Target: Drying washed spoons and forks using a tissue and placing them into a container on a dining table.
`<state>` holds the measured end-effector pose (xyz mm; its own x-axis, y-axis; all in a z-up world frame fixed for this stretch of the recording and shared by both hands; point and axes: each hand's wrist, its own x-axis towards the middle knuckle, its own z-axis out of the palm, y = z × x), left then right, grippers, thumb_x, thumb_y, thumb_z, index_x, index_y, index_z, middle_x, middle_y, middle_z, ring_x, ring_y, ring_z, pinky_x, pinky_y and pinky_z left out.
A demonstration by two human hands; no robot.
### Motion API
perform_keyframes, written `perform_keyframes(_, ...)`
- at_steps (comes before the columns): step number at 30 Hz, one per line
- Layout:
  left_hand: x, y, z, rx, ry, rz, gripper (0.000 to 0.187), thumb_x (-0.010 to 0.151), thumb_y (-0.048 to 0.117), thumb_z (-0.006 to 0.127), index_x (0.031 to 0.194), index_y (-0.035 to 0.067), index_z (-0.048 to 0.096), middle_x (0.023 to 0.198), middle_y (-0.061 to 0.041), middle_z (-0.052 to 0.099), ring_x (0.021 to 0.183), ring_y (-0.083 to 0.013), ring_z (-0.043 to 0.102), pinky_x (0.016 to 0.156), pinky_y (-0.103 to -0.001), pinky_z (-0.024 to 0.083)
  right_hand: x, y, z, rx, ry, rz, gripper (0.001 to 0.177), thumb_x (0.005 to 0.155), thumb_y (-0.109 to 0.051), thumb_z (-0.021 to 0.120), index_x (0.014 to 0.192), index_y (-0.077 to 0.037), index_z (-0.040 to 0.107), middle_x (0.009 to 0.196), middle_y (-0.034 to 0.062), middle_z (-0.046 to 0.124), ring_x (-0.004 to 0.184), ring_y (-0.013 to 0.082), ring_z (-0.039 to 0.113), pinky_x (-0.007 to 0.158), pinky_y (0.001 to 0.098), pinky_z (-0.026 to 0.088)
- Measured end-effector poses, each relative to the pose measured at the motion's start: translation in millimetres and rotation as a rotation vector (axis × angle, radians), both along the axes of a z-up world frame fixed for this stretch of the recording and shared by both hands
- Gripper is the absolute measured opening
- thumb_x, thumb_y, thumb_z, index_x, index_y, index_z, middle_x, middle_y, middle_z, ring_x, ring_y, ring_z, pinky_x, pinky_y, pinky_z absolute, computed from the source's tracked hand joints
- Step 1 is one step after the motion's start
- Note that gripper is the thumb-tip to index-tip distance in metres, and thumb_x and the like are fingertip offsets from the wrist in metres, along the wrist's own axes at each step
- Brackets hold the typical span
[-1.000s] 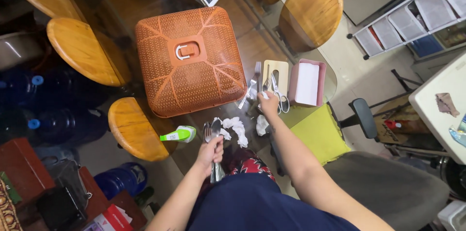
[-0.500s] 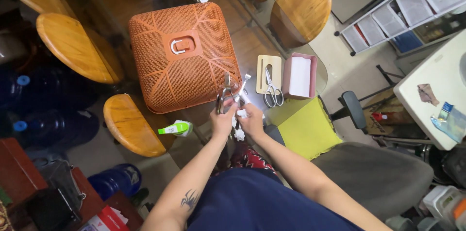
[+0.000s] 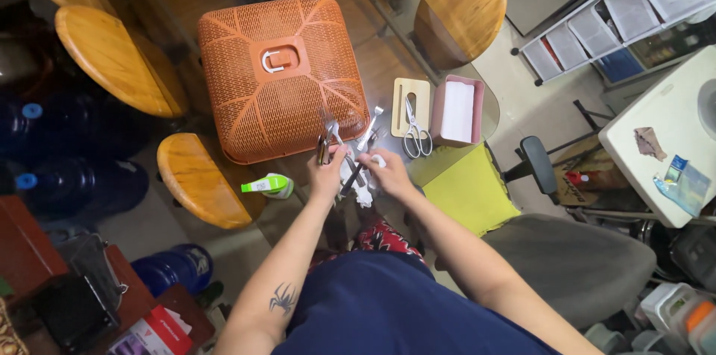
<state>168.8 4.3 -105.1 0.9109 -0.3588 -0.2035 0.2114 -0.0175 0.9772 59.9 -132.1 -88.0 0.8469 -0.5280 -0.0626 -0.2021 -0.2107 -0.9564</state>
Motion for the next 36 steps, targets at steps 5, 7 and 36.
perform_keyframes(5,-11,10,3,0.02,-0.032,-0.097,0.023,0.092,0.021,0.077,0.102,0.001,0.076,0.088,-0.001,0.075,0.081,-0.0091,0.067,0.075,-0.026,0.053,5,-7,10,0.266,-0.006,0.013,0.024,0.099,-0.028,0.068,0.092,-0.005,0.073,0.071,-0.0032,0.062,0.064,0.0046,0.053,0.056,0.0227,0.041)
perform_keyframes(7,-19,13,5,-0.003,-0.03,-0.122,0.023,0.091,0.021,0.078,0.104,0.001,0.075,0.09,0.0,0.075,0.082,-0.0089,0.067,0.077,-0.026,0.053,4,-6,11,0.312,-0.054,-0.019,0.024,0.099,-0.028,0.068,0.09,-0.006,0.071,0.071,-0.0037,0.061,0.063,0.004,0.052,0.055,0.022,0.041)
perform_keyframes(36,-132,-13,63,-0.372,0.573,-0.549,0.021,0.098,0.021,0.068,0.116,0.012,0.065,0.071,-0.005,0.061,0.05,-0.0071,0.046,0.042,-0.022,0.031,-111,-69,94,0.84,-0.336,-0.12,0.011,0.096,-0.007,0.072,0.102,-0.002,0.064,0.075,-0.0006,0.06,0.058,0.0069,0.054,0.051,0.0235,0.042)
